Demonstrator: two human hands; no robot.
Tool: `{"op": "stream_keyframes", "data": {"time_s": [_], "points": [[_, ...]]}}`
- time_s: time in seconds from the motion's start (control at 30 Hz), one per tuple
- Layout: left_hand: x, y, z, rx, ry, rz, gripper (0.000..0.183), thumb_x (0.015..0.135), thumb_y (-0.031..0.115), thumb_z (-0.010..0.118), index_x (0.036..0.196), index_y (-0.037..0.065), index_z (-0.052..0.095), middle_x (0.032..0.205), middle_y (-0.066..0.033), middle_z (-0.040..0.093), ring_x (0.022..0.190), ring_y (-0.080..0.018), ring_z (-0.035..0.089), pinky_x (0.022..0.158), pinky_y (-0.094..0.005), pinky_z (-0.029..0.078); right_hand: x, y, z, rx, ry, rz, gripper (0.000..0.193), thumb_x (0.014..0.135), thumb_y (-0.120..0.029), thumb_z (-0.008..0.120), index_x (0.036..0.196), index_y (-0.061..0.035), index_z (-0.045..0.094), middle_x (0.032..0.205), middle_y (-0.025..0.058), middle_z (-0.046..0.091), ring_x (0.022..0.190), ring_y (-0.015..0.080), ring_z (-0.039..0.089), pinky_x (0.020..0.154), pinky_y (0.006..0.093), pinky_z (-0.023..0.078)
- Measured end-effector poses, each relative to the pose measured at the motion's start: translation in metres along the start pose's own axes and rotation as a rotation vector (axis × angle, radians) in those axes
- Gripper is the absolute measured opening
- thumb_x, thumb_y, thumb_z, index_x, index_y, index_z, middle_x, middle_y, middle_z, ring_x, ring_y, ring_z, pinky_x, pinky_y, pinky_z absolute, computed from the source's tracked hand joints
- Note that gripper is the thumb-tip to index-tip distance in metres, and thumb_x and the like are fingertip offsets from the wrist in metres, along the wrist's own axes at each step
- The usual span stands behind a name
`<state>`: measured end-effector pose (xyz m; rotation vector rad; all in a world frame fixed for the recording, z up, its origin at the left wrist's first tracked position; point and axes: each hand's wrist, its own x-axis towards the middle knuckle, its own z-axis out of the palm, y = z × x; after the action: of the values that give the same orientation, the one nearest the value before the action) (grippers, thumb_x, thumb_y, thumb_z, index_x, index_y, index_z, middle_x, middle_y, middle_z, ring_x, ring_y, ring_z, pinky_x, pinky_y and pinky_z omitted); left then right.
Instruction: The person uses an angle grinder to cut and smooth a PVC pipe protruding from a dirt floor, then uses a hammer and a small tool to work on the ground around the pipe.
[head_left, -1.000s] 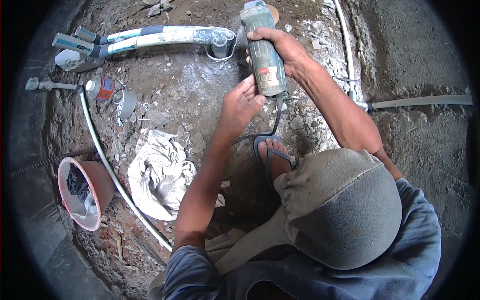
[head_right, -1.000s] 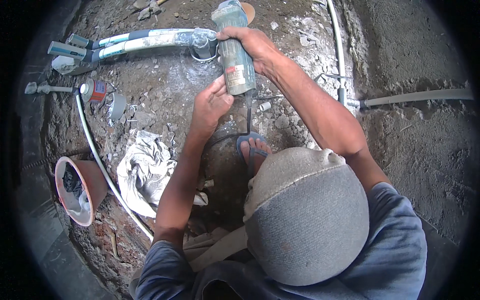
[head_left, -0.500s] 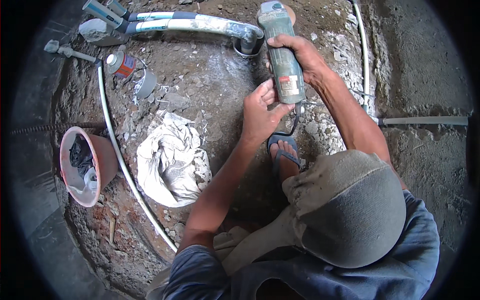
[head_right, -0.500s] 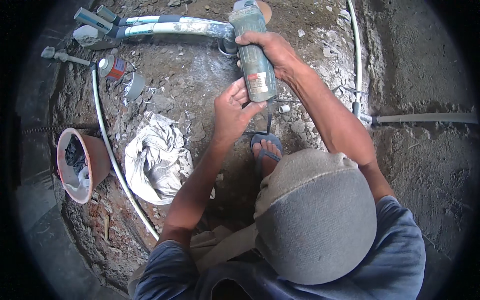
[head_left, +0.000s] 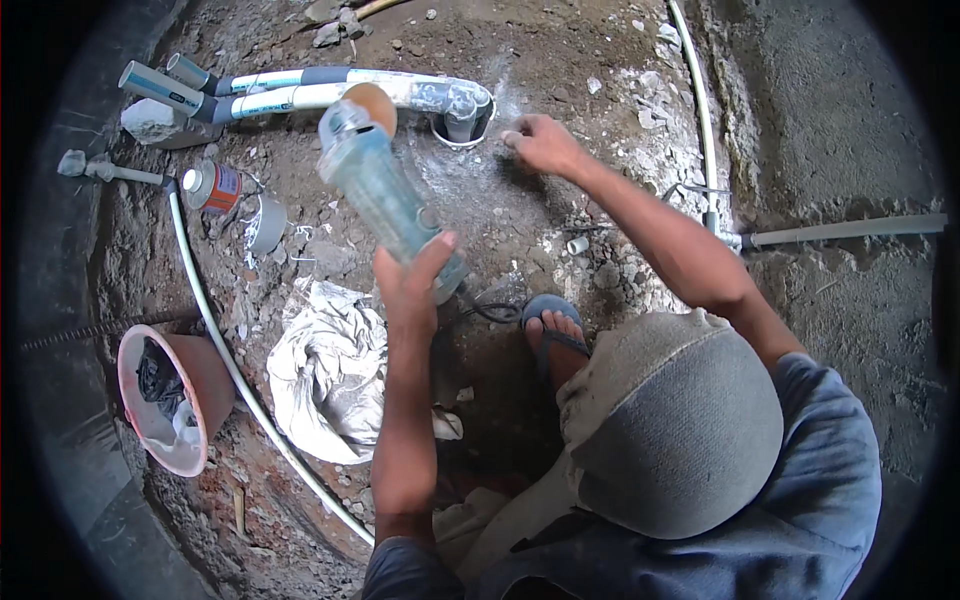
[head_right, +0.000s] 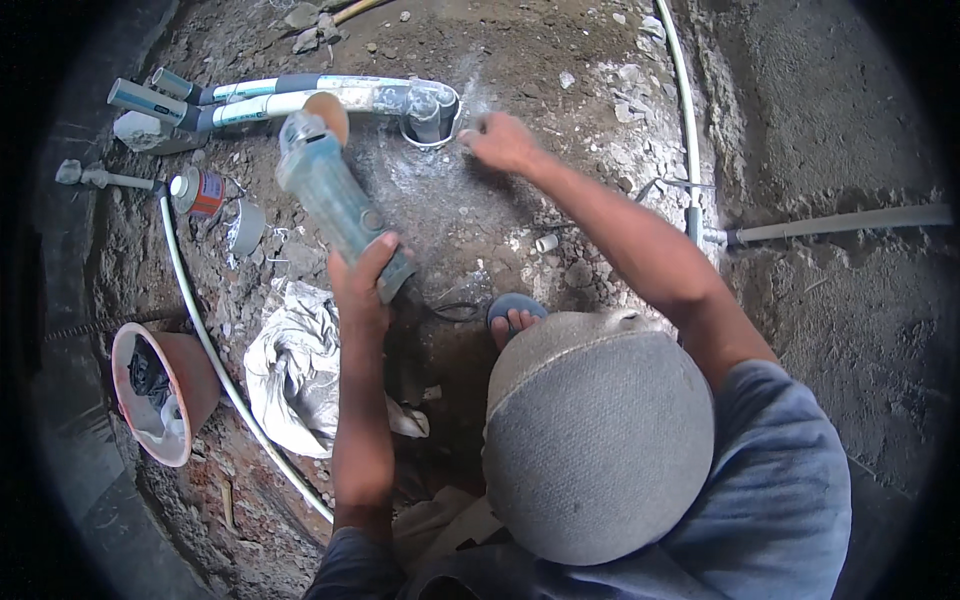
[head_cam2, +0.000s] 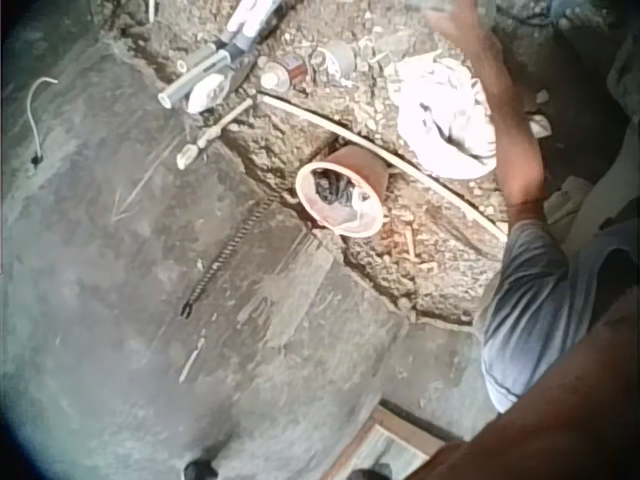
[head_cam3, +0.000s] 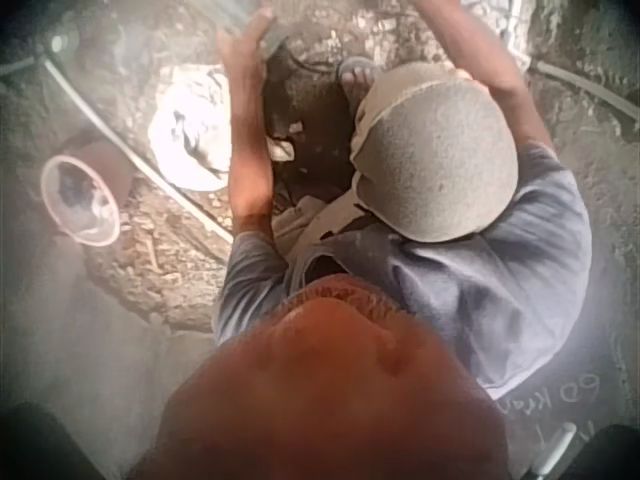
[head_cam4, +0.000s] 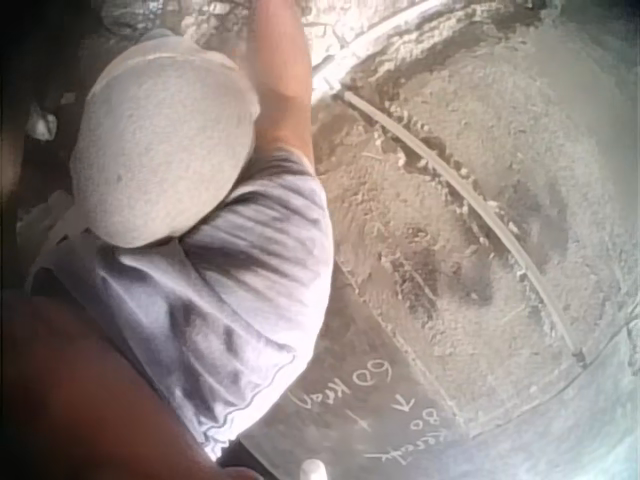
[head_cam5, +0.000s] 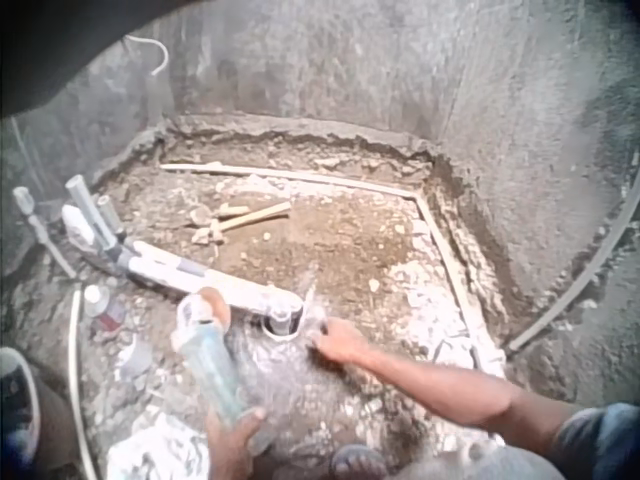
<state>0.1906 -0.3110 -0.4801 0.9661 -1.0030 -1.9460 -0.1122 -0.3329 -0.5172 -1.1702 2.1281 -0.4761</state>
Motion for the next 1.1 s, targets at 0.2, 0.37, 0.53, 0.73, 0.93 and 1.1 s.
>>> {"op": "stream_keyframes", "data": {"time_s": [0.2, 0.37, 0.53, 0.73, 0.93, 1.1], "points": [[-0.005, -0.001, -0.021, 0.04, 0.122, 0.027, 0.043, 0.084, 0.02, 0.079, 0.114, -0.003, 0.059, 0.092, -0.011, 0.068, 0.077, -0.0201, 0.071, 0.072, -0.0331, 0.058, 0.079, 0.008, 0.03, -0.259, 0.129, -0.084, 0.064, 0.088, -0.05, 0.071, 0.099, 0.0123, 0.074, 0.104, 0.0364, 0.072, 0.103, 0.0481, 0.073, 0.093, 0.0522, 0.058], [-0.001, 0.005, -0.026, 0.06, 0.145, 0.025, 0.043, 0.083, 0.021, 0.079, 0.113, -0.003, 0.059, 0.091, -0.0122, 0.069, 0.078, -0.0209, 0.072, 0.071, -0.0331, 0.058, 0.097, 0.004, 0.047, -0.265, 0.137, -0.083, 0.048, 0.086, -0.034, 0.066, 0.093, 0.0132, 0.074, 0.098, 0.0376, 0.071, 0.097, 0.0505, 0.073, 0.089, 0.0532, 0.059], [0.001, 0.021, -0.033, 0.135, 0.168, 0.001, 0.041, 0.081, 0.019, 0.079, 0.112, 0.0, 0.062, 0.093, -0.007, 0.068, 0.081, -0.0173, 0.068, 0.077, -0.0324, 0.054, 0.101, 0.019, 0.031, -0.248, 0.1, -0.096, 0.047, 0.087, -0.032, 0.062, 0.092, 0.0133, 0.072, 0.095, 0.0378, 0.071, 0.093, 0.0492, 0.074, 0.086, 0.0533, 0.058], [-0.008, 0.045, -0.044, 0.148, 0.221, -0.029, 0.042, 0.08, 0.019, 0.081, 0.113, 0.001, 0.064, 0.095, -0.0057, 0.069, 0.083, -0.0161, 0.066, 0.079, -0.0319, 0.052, 0.115, 0.039, 0.011, -0.185, 0.005, -0.151, 0.05, 0.089, -0.041, 0.065, 0.098, 0.0072, 0.075, 0.089, 0.0314, 0.073, 0.084, 0.0432, 0.073, 0.082, 0.05, 0.058], [-0.02, 0.037, -0.064, 0.282, 0.289, 0.08, 0.044, 0.077, 0.017, 0.083, 0.114, 0.001, 0.064, 0.096, -0.0034, 0.067, 0.085, -0.0143, 0.064, 0.08, -0.0314, 0.051, 0.056, 0.207, -0.203, -0.596, 0.34, -0.067, 0.033, 0.099, -0.024, 0.063, 0.127, -0.0113, 0.075, 0.102, 0.0181, 0.078, 0.09, 0.0353, 0.076, 0.08, 0.0444, 0.058], [0.019, 0.021, -0.045, 0.13, 0.227, 0.031, 0.04, 0.084, 0.017, 0.073, 0.116, -0.004, 0.059, 0.094, -0.0146, 0.07, 0.081, -0.0256, 0.071, 0.076, -0.0363, 0.058, -0.023, 0.223, -0.236, -0.517, 0.413, -0.214, 0.027, 0.09, -0.007, 0.061, 0.114, -0.004, 0.073, 0.081, 0.0124, 0.071, 0.076, 0.0205, 0.068, 0.07, 0.0354, 0.053]]}}
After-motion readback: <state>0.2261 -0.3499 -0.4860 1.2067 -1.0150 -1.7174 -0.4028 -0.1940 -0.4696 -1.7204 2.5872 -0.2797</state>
